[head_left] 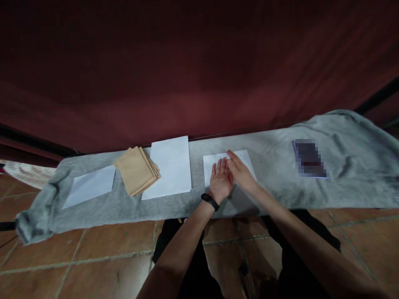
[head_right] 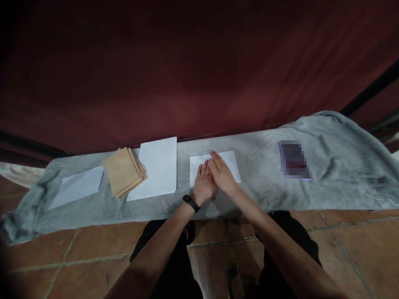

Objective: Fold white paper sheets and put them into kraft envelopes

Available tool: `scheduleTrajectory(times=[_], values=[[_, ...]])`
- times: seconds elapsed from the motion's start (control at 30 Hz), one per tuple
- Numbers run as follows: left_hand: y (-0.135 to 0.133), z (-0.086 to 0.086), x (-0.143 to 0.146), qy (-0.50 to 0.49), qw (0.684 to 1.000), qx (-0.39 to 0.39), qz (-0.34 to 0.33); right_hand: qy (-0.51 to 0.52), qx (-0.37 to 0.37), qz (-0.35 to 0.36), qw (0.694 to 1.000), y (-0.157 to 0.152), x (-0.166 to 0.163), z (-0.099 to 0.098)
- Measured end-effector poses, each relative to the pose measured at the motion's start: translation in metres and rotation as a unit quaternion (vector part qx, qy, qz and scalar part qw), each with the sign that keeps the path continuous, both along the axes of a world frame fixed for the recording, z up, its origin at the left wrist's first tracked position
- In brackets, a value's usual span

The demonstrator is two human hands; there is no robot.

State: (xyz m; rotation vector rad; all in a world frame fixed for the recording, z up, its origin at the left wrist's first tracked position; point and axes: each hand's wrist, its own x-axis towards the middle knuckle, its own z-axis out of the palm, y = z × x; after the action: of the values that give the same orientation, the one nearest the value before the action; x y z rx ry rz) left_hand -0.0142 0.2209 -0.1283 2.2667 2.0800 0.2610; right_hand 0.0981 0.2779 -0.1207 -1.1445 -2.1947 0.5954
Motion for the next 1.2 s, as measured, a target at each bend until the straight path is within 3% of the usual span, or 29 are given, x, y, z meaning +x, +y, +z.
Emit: scheduleTrajectory(times=[0.2, 0.53, 0.77, 0.83, 0.93, 1.03, 1.2], values=[[0.003, -0.004, -0.012, 0.020, 1.000, 0.014, 0.009, -0.159, 0.053, -0.011, 0.986, -0.002, -0.007, -0.025], [-0.012, -0.002, -0.044, 0.014, 0.992, 0.039, 0.122, -0.210, 0.121, -0.088, 0.966, 0.014, 0.052, -0.034], [-0.026, 0.003, -0.045, 0.011, 0.984, 0.084, 0.156, -0.220, 0.124, -0.136, 0.958, 0.001, 0.065, -0.018], [-0.029, 0.005, -0.032, 0.010, 0.990, 0.084, 0.112, -0.217, 0.126, -0.106, 0.962, -0.013, 0.052, -0.012], [-0.035, 0.005, -0.013, 0.013, 0.998, 0.046, 0.039, -0.213, 0.124, -0.005, 0.969, -0.036, 0.030, -0.010], [-0.040, 0.004, -0.010, 0.008, 0.997, 0.031, 0.067, -0.214, 0.117, 0.001, 0.970, -0.047, 0.024, -0.017], [-0.043, 0.009, -0.034, -0.083, 0.987, 0.041, 0.130, -0.225, 0.121, -0.042, 0.966, -0.039, 0.043, -0.028]])
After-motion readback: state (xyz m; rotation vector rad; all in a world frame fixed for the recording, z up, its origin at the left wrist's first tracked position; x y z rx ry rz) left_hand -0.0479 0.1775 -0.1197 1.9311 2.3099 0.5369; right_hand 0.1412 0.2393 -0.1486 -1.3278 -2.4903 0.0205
